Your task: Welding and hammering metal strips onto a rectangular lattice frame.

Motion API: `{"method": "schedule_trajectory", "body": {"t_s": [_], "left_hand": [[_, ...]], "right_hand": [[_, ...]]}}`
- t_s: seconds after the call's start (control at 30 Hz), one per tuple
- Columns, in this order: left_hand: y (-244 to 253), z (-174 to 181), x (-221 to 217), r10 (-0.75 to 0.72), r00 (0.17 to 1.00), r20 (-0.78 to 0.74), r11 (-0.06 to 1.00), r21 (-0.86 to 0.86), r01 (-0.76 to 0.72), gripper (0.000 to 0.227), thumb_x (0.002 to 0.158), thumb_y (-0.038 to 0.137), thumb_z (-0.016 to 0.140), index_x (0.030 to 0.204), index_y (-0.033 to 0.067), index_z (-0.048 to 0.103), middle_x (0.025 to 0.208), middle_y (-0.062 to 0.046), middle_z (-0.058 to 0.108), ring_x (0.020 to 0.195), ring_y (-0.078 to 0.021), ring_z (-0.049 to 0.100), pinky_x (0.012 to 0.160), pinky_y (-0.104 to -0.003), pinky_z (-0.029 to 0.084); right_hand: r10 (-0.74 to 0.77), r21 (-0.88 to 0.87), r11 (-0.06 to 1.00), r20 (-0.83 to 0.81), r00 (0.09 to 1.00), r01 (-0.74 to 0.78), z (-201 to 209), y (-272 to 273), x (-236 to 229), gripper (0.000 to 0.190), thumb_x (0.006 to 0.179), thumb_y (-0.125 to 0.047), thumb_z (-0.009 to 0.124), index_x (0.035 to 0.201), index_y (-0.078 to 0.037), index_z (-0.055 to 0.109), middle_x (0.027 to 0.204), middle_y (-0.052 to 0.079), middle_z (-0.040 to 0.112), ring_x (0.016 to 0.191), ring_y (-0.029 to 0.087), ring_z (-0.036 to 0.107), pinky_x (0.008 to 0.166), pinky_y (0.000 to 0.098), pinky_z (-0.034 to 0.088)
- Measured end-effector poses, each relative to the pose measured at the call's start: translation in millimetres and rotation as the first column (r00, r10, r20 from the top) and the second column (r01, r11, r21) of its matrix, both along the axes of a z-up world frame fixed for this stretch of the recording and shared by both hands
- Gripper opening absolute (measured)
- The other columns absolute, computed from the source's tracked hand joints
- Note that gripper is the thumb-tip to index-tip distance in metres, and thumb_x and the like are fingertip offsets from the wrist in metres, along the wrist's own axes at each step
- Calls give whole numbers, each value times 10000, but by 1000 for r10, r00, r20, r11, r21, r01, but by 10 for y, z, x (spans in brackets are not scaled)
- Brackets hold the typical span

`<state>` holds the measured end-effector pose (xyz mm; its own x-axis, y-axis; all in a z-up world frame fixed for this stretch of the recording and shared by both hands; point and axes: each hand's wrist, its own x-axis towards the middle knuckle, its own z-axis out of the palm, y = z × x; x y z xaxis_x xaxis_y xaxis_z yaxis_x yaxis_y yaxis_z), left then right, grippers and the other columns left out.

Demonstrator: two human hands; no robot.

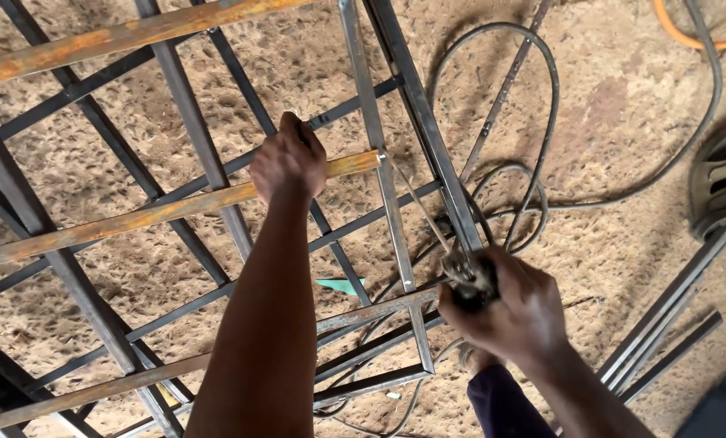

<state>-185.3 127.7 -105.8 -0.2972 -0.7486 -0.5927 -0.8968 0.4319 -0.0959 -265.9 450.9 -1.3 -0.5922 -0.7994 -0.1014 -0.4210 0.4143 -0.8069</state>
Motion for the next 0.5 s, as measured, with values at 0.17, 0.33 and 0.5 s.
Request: {"method": "schedule_trajectory", "body": {"t_s": [0.17,0.33,0.5], "left_hand": [[-54,-189,115,30,998,-59,1000,7,-29,408,1060,425,228,1121,143,517,584,-12,490,394,-97,364,327,-301,335],[-62,-157,98,149,988,-42,987,60,-147,588,1133,483,151,1041,101,588,593,-6,440,417,-98,334,376,-311,332],[-47,-303,200,6,999,51,998,69,-10,552,1099,445,234,1552,131,262,593,28,448,436,-116,366,381,-303,320]], "right_hand": [[70,92,994,-87,994,-61,-85,-262,-126,309,871,-278,745,926,-2,618,627,60,639,376,70,548,327,232,414],[125,212,972,-91,988,-104,-71,-308,-138,423,785,-334,790,948,3,592,597,33,615,358,75,510,312,237,427],[93,148,986,-89,992,-79,-59,-331,-114,330,828,-267,784,962,-17,615,600,21,611,334,71,500,325,238,412]]}}
